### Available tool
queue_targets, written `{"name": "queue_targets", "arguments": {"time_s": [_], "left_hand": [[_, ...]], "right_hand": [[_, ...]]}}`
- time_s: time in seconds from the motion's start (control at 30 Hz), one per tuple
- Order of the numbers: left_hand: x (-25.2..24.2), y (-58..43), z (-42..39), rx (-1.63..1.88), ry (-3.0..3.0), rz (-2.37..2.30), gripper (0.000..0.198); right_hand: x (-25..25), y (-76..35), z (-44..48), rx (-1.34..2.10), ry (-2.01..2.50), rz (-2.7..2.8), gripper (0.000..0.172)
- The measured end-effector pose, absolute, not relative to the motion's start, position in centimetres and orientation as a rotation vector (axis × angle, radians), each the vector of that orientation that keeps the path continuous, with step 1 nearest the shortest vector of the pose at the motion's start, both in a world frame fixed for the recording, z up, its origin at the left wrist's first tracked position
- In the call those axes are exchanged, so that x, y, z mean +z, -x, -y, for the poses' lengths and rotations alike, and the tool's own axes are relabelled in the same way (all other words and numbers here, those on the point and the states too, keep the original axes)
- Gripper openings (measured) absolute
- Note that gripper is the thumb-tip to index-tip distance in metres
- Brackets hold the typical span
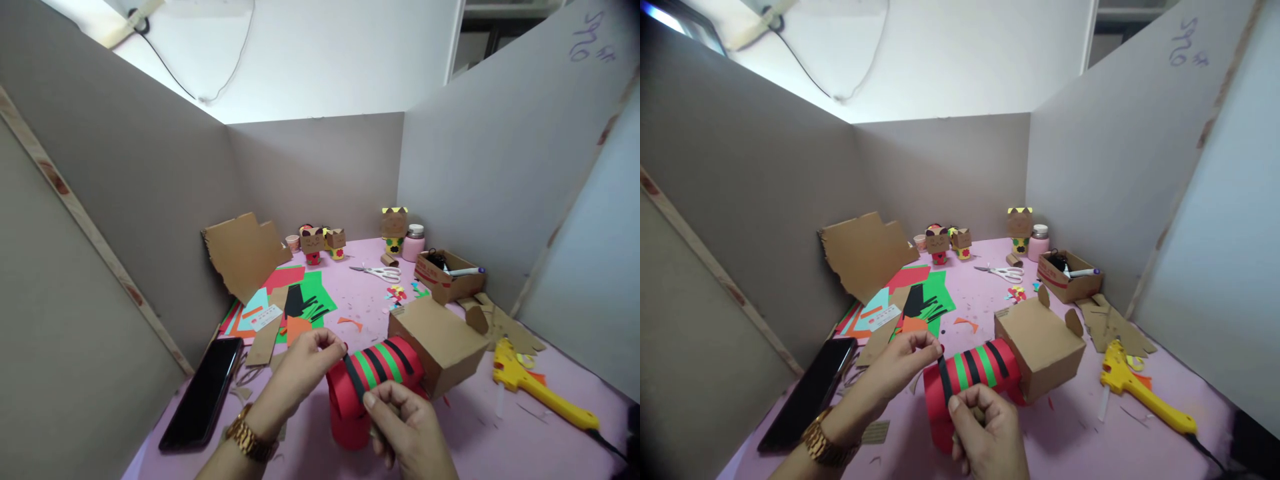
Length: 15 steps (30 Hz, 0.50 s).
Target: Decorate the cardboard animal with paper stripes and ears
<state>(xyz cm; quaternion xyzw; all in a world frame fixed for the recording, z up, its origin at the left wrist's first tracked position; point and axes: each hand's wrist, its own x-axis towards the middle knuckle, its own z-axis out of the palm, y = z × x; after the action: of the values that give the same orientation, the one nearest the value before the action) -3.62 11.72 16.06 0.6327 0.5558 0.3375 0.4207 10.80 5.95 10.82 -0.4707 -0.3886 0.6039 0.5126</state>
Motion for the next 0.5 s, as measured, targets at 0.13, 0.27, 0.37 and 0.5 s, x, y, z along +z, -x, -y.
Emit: {"name": "queue_targets", "arguments": {"time_s": [0.13, 0.27, 0.37, 0.5], "left_hand": [[15.45, 3.83, -12.09, 0.839, -1.573, -1.396, 0.021], [15.03, 3.88, -12.32, 0.826, -1.577, -1.406, 0.020], [15.06, 3.81, -12.40, 0.817, -1.576, -1.410, 0.020], [15.33, 3.60, -12.37, 0.802, -1.570, -1.412, 0.021]], "right_hand": [[10.75, -10.74, -6.01, 1.451, 1.142, 0.955, 0.043], [10.53, -10.71, -6.08, 1.451, 1.149, 0.967, 0.044], [10.41, -10.68, -6.10, 1.445, 1.149, 0.953, 0.044], [10.35, -10.70, -6.09, 1.433, 1.144, 0.934, 0.045]]}}
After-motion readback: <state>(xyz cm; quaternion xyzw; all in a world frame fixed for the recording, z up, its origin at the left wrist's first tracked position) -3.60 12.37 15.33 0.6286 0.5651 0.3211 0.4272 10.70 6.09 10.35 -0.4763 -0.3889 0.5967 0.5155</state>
